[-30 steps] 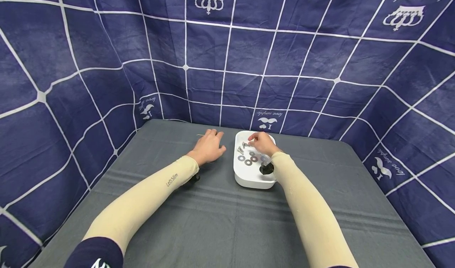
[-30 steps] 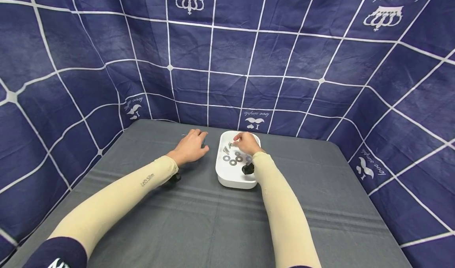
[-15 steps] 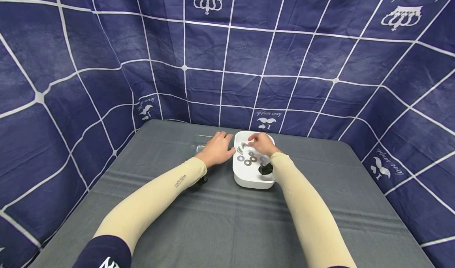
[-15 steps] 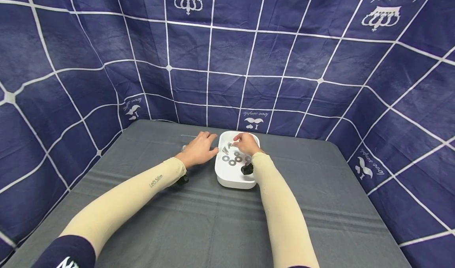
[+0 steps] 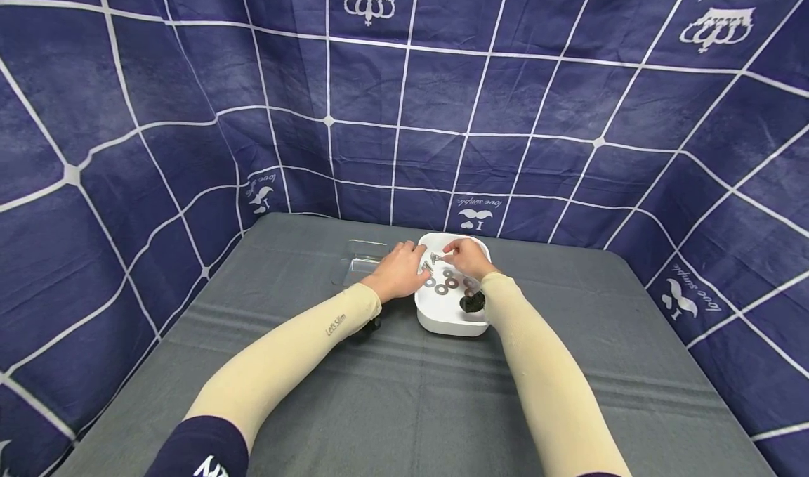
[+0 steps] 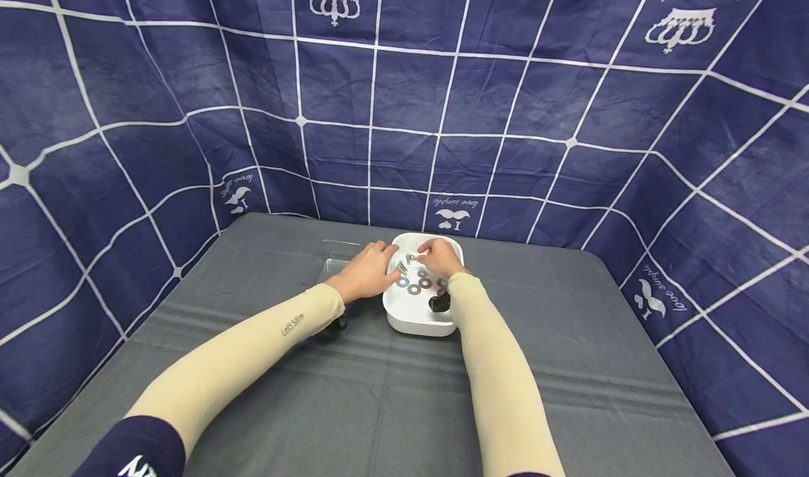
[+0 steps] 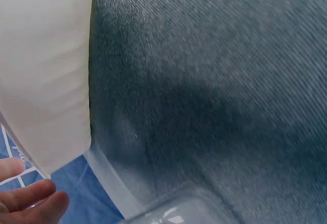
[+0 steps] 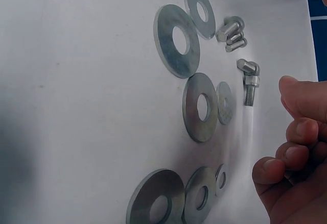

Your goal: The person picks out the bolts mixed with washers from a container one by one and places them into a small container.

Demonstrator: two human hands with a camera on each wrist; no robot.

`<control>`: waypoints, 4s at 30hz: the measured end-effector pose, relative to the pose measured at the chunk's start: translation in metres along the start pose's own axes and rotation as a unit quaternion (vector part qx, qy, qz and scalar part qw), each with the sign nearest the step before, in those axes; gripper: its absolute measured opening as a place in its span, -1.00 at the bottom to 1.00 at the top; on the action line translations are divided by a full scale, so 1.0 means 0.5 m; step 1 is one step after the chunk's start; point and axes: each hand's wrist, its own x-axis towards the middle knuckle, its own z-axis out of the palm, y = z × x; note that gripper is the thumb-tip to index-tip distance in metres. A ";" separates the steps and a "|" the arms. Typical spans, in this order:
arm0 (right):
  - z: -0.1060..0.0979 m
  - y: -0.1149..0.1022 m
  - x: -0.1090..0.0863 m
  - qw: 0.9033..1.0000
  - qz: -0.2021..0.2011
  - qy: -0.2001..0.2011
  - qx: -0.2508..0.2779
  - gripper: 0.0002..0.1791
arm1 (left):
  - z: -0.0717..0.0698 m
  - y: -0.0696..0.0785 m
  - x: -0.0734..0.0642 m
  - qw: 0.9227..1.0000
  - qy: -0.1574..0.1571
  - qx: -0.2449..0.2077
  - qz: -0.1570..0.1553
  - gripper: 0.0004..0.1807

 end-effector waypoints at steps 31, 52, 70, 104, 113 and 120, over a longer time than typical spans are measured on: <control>0.034 0.008 0.013 0.998 0.048 0.024 0.044 -0.66 | 0.018 0.014 0.007 0.998 -0.032 -0.004 -0.050 -0.17; 0.060 0.020 0.019 0.993 0.096 0.051 0.045 -0.79 | 0.027 0.022 -0.002 0.998 -0.025 0.015 -0.057 -0.19; 0.073 0.029 0.023 0.992 0.097 0.059 0.050 -0.88 | 0.030 0.019 -0.002 0.997 -0.022 0.022 -0.064 -0.16; 0.042 0.018 0.014 0.997 0.062 0.022 -0.027 -0.84 | 0.025 0.025 0.004 0.997 -0.024 0.049 -0.053 -0.16; 0.041 0.012 0.008 0.997 0.066 0.024 -0.038 -0.84 | 0.022 0.024 0.005 0.997 -0.020 0.062 -0.046 -0.17; 0.040 0.007 0.006 0.996 0.075 0.015 -0.040 -0.83 | 0.022 0.022 0.002 0.996 -0.014 0.080 -0.037 -0.20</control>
